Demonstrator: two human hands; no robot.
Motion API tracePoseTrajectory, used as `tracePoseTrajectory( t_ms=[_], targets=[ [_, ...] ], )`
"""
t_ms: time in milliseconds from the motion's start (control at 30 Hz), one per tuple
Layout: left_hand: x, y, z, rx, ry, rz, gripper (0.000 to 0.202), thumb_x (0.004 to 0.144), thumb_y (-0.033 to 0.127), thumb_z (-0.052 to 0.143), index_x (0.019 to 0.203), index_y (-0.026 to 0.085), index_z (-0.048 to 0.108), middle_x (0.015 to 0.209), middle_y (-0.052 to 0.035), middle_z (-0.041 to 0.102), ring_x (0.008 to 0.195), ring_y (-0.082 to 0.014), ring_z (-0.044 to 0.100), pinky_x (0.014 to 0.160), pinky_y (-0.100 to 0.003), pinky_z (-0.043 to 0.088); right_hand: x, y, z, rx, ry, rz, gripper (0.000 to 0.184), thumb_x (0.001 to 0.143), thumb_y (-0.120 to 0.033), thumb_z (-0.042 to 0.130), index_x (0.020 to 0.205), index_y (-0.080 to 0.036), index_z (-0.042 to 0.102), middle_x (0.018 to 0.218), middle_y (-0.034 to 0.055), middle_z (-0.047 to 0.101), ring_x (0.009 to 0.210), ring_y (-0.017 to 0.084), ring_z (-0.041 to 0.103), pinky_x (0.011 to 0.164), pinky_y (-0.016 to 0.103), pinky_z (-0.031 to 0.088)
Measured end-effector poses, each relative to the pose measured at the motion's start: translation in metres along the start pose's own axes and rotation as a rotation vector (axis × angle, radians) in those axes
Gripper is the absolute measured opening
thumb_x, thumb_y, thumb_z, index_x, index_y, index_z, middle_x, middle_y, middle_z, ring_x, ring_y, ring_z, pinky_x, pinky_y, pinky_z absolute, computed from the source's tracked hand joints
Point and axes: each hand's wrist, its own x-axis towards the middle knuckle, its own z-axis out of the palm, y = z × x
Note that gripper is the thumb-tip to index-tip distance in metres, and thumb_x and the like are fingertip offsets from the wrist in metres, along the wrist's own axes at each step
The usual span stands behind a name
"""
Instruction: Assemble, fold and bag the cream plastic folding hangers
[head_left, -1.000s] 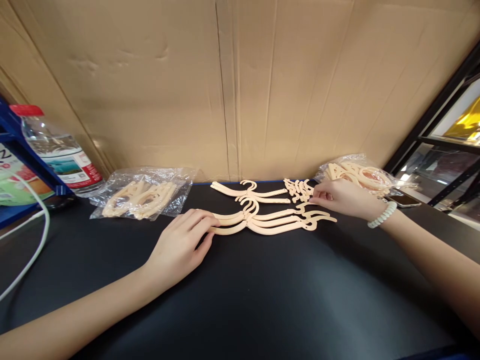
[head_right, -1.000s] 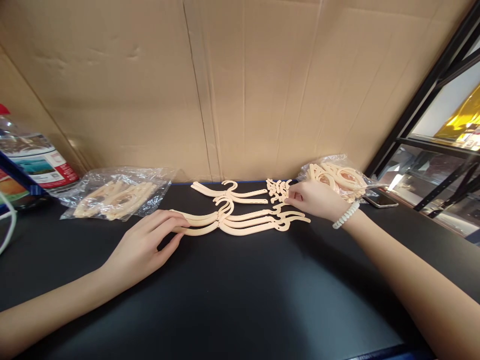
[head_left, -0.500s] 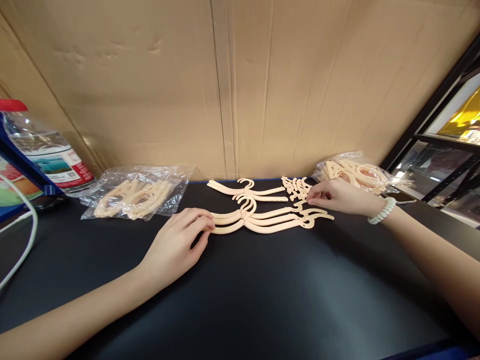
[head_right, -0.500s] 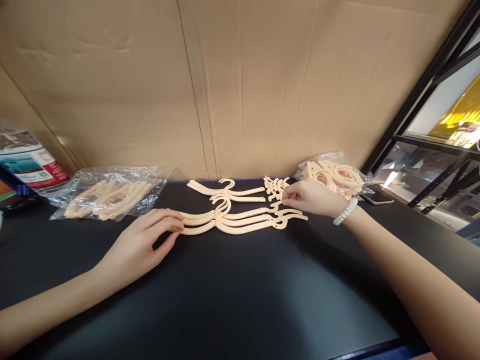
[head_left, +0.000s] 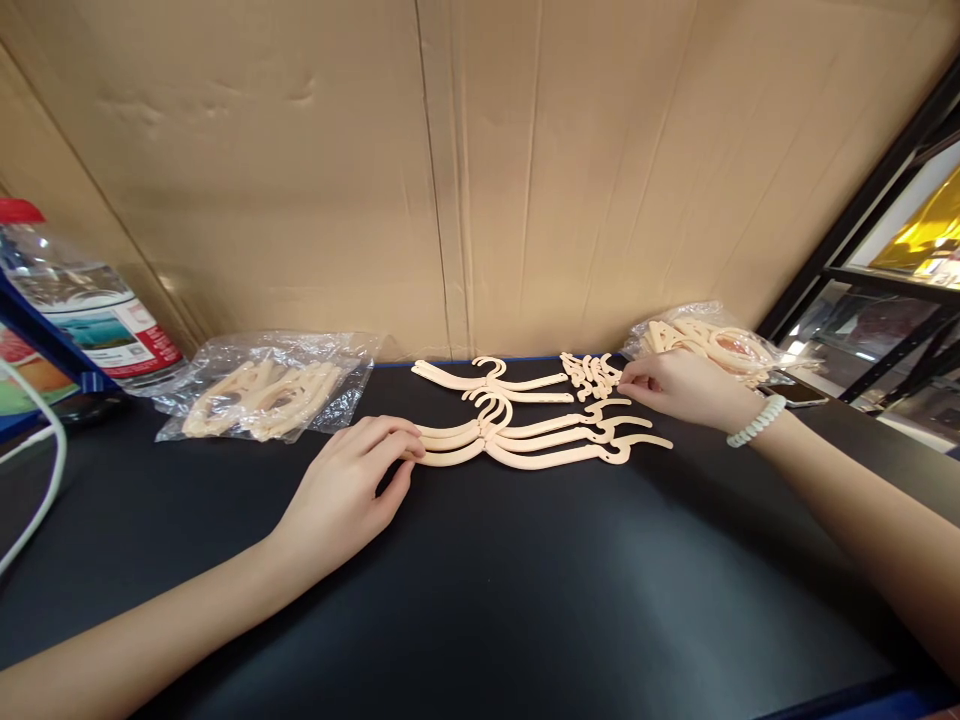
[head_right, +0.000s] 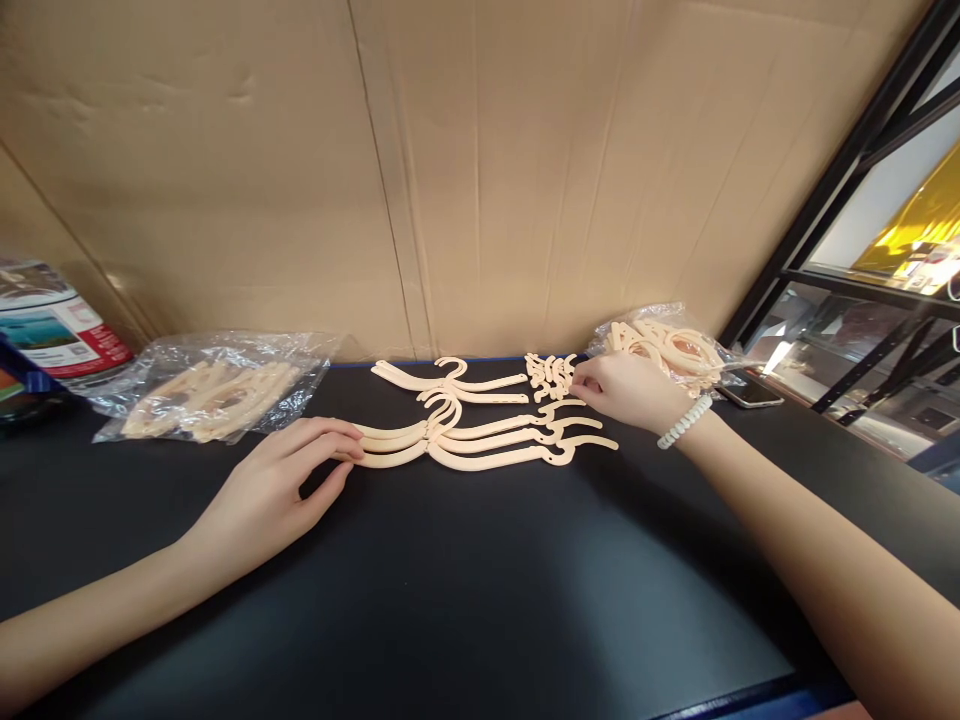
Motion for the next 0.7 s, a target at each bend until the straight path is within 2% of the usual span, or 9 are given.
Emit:
tracePoseTrajectory(
  t_ms=[500,700],
  targets=[
    [0.0008,0.0047,-0.0038,-0.045,0.037,0.054,0.013,0.092,0.019,0.047,0.092,0.021,0.060,0.105,-0.0050,0.065,0.101,-0.0218,0.061,0.089,-0.038,0.045,0.0017,-0.0017,0.0026,0.004,0.032,0.053,0.027,0.090,-0.034,0.044,0.085,-0.021,0.068,0.076,0.0045,0.070,0.065,0.020,0.061,0.060,0.029,0.041],
    [0.0003,0.0059,-0.0039,-0.044,0.036,0.084,0.013,0.092,0.016,0.047,0.092,0.021,0.059,0.108,-0.0056,0.064,0.106,-0.0221,0.060,0.093,-0.040,0.044,0.0030,-0.0018,0.0058,-0.031,0.067,-0.007,0.027,0.091,-0.030,0.042,0.084,-0.020,0.065,0.084,0.0069,0.070,0.075,0.023,0.062,0.065,0.030,0.043]
  ],
)
